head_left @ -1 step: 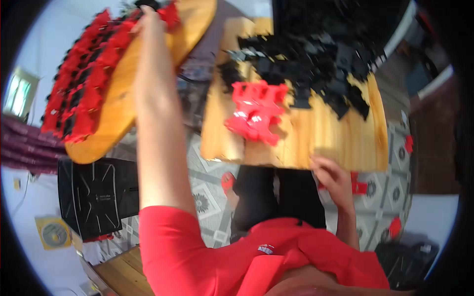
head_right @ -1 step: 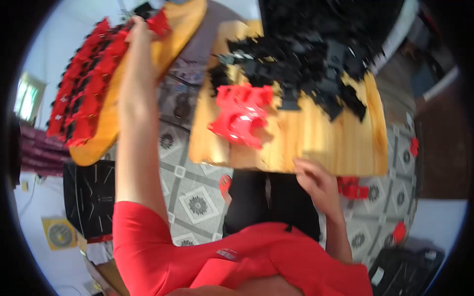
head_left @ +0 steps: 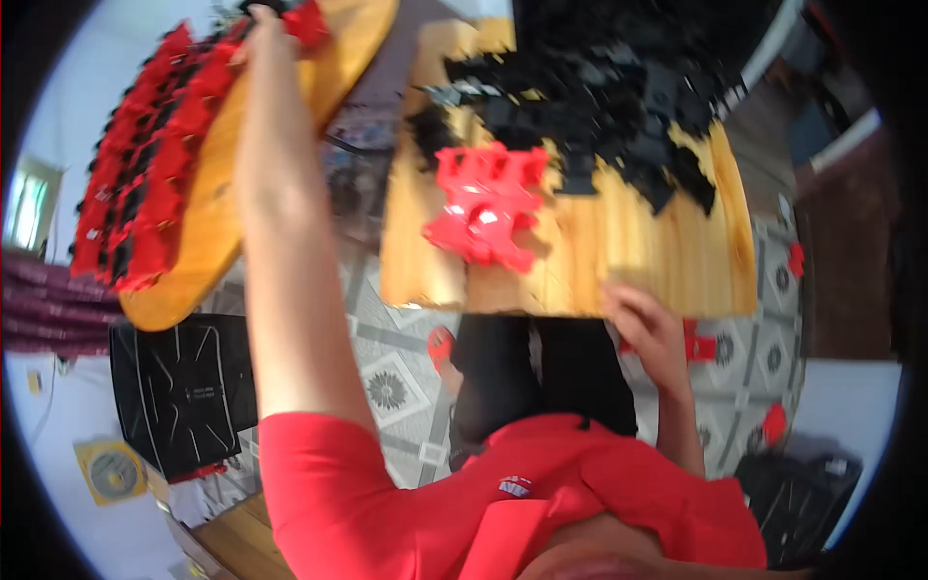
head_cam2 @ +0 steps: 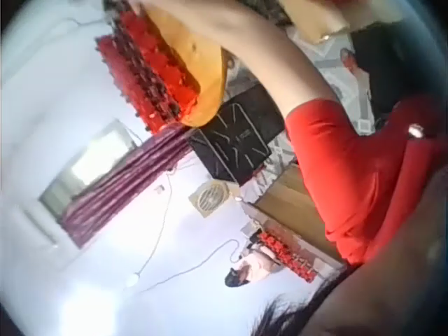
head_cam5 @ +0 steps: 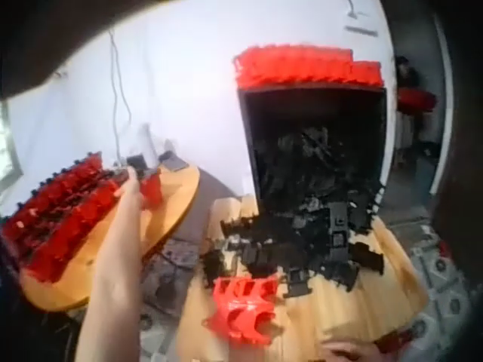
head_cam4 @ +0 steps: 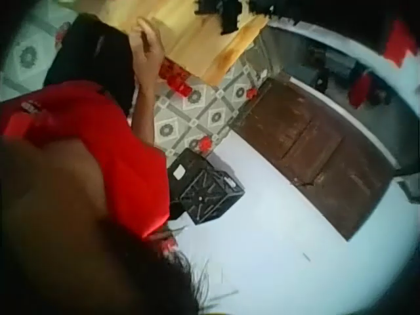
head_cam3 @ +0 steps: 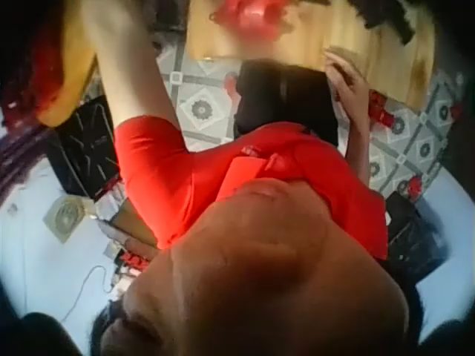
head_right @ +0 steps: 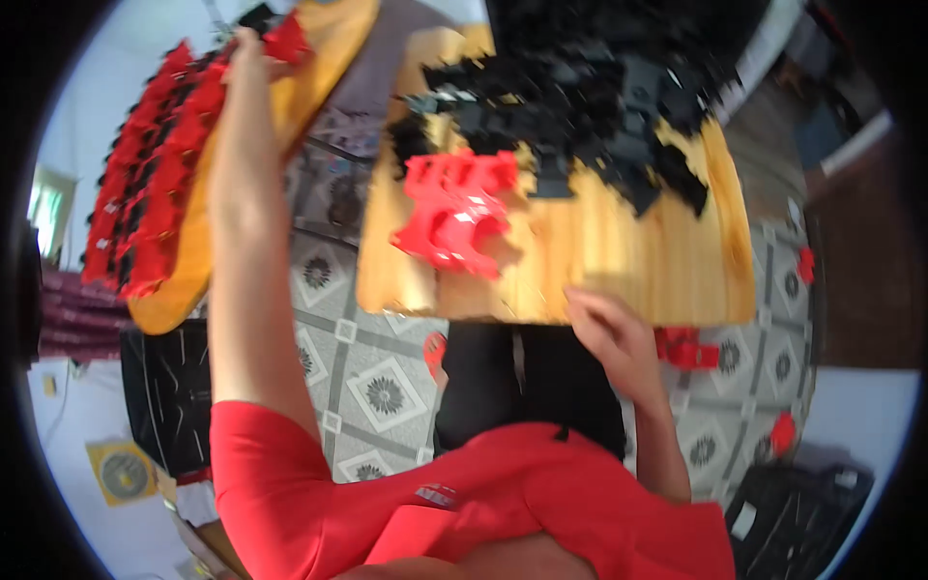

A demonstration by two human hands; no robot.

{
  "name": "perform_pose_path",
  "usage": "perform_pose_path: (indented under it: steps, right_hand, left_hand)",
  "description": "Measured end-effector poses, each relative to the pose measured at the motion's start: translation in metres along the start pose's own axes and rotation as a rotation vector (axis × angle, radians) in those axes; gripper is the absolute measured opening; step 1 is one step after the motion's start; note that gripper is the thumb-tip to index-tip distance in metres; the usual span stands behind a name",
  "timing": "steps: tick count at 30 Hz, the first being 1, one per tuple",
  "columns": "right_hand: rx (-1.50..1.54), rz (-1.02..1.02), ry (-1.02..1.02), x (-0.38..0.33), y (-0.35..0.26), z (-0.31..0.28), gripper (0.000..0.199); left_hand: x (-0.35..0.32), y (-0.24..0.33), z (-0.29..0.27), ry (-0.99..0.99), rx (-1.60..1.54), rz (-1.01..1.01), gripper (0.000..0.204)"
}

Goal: The person assembles plastic components by fitting black plastic inserts into red plastic housings by hand, sets the assembled parts onto a table, and empties containers of plastic pieces onto the work surface.

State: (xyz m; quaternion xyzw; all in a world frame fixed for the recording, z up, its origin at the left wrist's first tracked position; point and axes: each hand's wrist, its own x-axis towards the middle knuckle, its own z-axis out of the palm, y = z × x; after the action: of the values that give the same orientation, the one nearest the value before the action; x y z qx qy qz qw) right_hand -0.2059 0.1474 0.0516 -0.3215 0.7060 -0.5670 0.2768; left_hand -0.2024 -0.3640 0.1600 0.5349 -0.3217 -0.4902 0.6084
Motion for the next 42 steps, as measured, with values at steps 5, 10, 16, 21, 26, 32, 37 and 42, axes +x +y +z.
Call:
perform_pose_path:
  steps: [5, 10, 16, 21, 26, 32, 37, 42]
  right_hand:
    - [-0.193, -0.379, 0.015, 0.059, -0.012, 0.033, 0.036]
    - [-0.415, -0.321, -0.071, 0.095, 0.010, 0.075, 0.053]
    - [-0.441, -0.481, -0.213, 0.094, 0.030, 0.082, 0.036]
    - [-0.198, -0.289, -0.212, 0.043, 0.006, 0.005, 0.026]
    - [-0.869, -1.017, -0.129, 0.009, -0.018, 0.005, 0.021]
    - [-0.086, -0.524, -0.219, 0.102, -0.029, -0.058, 0.027]
    - [-0.307, -0.489, 0.005, 0.205, -0.014, -0.051, 0.027]
    - [-0.737, -0.580, -0.029, 0.175, 0.004, -0.008, 0.044]
  left_hand:
    - [0.006, 0.066, -0.053, -0.458, 0.239, 0.641, 0.084]
    - [-0.118, -0.041, -0.161, -1.416, 1.152, 1.074, 0.062]
    - [-0.121, -0.100, -0.211, -1.467, 0.756, 0.925, 0.051]
    - [-0.169, -0.080, -0.203, -1.102, 0.762, 0.974, 0.062]
    - [-0.263, -0.057, -0.235, -1.170, 0.318, 0.547, 0.118]
    - [-0.266, -0.082, -0.251, -1.030, -0.177, -0.253, 0.086]
    - [-0.286, -0.114, -0.232, -1.061, -0.219, -0.460, 0.082]
    - [-0.298, -0.122, -0.201, -1.014, -0.085, -0.508, 0.097]
